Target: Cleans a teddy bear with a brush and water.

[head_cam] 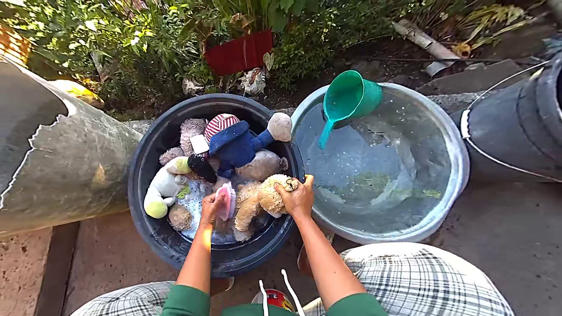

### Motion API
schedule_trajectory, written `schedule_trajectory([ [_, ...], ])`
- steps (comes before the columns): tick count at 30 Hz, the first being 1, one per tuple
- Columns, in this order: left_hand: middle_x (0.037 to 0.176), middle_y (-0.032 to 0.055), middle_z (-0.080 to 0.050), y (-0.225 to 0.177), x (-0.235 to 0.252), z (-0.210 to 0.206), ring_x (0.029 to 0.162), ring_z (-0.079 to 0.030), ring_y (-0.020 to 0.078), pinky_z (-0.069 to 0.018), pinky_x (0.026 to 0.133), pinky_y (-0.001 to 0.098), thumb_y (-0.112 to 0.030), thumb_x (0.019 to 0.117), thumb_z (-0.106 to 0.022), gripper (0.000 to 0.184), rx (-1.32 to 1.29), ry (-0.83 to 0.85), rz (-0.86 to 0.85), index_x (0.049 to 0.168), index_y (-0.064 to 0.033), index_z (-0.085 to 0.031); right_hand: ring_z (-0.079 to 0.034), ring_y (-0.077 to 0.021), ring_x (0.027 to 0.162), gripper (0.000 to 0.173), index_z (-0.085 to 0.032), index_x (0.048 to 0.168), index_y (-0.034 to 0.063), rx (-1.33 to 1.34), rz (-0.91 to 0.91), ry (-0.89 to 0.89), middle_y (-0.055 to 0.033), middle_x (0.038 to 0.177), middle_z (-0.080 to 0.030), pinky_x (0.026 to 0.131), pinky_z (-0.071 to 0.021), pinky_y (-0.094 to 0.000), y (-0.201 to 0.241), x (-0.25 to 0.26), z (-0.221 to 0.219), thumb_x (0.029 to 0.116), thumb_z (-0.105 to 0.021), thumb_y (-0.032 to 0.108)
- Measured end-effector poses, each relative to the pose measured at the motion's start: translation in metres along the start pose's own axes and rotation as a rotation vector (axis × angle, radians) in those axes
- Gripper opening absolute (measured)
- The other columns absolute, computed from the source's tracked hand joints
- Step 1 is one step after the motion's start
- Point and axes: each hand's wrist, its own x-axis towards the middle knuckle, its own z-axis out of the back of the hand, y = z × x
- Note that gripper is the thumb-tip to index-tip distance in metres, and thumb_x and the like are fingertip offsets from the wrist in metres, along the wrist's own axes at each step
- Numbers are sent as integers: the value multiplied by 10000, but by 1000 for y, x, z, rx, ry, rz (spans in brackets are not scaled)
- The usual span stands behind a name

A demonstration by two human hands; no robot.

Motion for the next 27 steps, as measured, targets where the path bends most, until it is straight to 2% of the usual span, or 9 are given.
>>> schedule_trajectory([
  [4, 1110, 195, -720, -57, 21, -32, 1072, -684, 324, -510, 989, 570, -501, 925, -691, 556, 699, 393, 81, 1185, -10, -712, -599, -428, 1133, 552, -732, 1110, -1, -2, 7, 10, -289, 1410, -475, 924, -501, -577, -2, -1, 0, 816, -814, 458],
  [6, 1123, 213, -701, -76, 28, -48, 1103, -663, 389, -484, 975, 639, -606, 944, -629, 628, 864, 474, 93, 1202, -35, -673, -596, -429, 1138, 550, -732, 1097, -3, 5, 18, 5, -294, 1402, -477, 932, -496, -576, -2, -1, 1, 813, -819, 459],
  [10, 617, 78, -542, -92, 15, -90, 613, -559, 235, -473, 627, 471, -464, 864, -759, 519, 512, 86, -256, 649, -38, -553, -600, -443, 1112, 534, -731, 1075, -25, 22, 27, -14, -306, 1377, -487, 910, -497, -589, -2, 0, 0, 814, -820, 432],
  [14, 561, 63, -574, -96, 1, -140, 518, -579, 212, -467, 501, 427, -384, 815, -765, 462, 451, -72, -633, 561, -71, -538, -589, -467, 1121, 364, -707, 1078, -52, -13, 18, 19, -329, 1383, -463, 901, -495, -608, 0, -1, 3, 866, -758, 239],
  [17, 919, 197, -753, -48, 3, -79, 956, -726, 391, -534, 874, 629, -552, 970, -568, 562, 946, 187, -103, 919, -33, -776, -591, -443, 1133, 490, -725, 1063, -13, -14, 4, 38, -311, 1407, -455, 913, -497, -590, -4, -1, 2, 827, -817, 407],
  [20, 1115, 221, -733, -39, 21, -38, 1136, -677, 425, -494, 947, 659, -634, 985, -472, 645, 1159, 273, 256, 1086, -64, -755, -607, -432, 1119, 492, -738, 1043, -7, -4, -6, 30, -303, 1405, -474, 925, -498, -578, 2, 2, 3, 829, -812, 431],
  [22, 990, 242, -731, -66, 17, -56, 1035, -691, 433, -493, 918, 651, -539, 997, -551, 566, 983, 174, 166, 967, -11, -755, -606, -436, 1103, 480, -731, 1041, -7, -10, -26, 38, -301, 1400, -470, 908, -497, -588, 0, -2, 2, 842, -809, 423],
  [25, 565, 98, -580, -93, 14, -111, 536, -584, 250, -484, 549, 482, -383, 947, -632, 486, 493, 3, -386, 606, -38, -587, -607, -457, 1074, 466, -720, 1012, -22, 4, 1, 1, -315, 1375, -472, 859, -503, -619, -1, 0, 1, 835, -812, 399],
  [27, 542, 63, -550, -80, 5, -119, 517, -569, 219, -471, 520, 457, -444, 934, -619, 510, 467, 67, -440, 590, -72, -559, -606, -459, 1073, 465, -716, 1006, -22, -22, 19, 0, -318, 1369, -472, 843, -508, -616, -2, -1, 0, 826, -804, 398],
])
